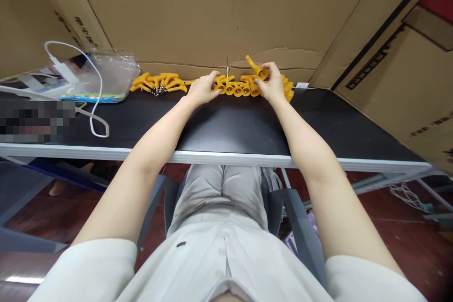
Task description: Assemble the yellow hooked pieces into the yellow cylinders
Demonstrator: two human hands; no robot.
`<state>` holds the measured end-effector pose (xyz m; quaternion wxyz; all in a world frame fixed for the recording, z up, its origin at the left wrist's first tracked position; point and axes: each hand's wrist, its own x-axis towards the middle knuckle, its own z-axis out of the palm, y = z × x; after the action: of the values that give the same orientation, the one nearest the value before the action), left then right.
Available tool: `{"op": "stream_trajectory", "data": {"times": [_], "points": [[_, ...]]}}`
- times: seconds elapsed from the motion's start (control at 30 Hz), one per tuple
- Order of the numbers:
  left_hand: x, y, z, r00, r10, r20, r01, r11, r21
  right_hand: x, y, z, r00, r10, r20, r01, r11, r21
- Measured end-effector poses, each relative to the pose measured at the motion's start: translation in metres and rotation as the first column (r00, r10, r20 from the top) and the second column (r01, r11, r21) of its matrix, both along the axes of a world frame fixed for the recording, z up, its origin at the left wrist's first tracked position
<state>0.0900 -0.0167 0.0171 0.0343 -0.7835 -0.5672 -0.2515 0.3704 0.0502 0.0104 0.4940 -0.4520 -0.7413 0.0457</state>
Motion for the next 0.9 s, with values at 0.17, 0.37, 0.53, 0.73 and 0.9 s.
{"op": "stream_trajectory", "data": {"times": [0.17, 0.37, 0.53, 0.73, 0.9], "points": [[0.000, -0.001, -0.001, 0.999, 0.014, -0.030, -0.014, 1.000, 0.000, -0.003, -0.012, -0.006, 0.971, -0.091, 0.220, 0.095, 0.995, -0.010], [0.004, -0.002, -0.001, 0.999, 0.020, -0.046, -0.021, 1.000, -0.013, -0.024, -0.021, -0.005, 0.899, -0.123, 0.421, 0.147, 0.989, -0.024], [0.005, -0.005, 0.001, 0.998, 0.020, -0.063, -0.022, 0.999, -0.029, -0.033, -0.020, -0.009, 0.817, -0.107, 0.567, 0.168, 0.984, -0.055], [0.004, -0.001, -0.002, 0.998, -0.011, -0.060, 0.010, 1.000, -0.019, -0.036, -0.021, -0.019, 0.756, -0.016, 0.654, 0.120, 0.986, -0.115], [0.002, 0.004, -0.005, 0.997, -0.052, -0.050, 0.052, 0.999, -0.002, -0.037, -0.020, -0.020, 0.727, 0.008, 0.687, 0.148, 0.974, -0.169]]}}
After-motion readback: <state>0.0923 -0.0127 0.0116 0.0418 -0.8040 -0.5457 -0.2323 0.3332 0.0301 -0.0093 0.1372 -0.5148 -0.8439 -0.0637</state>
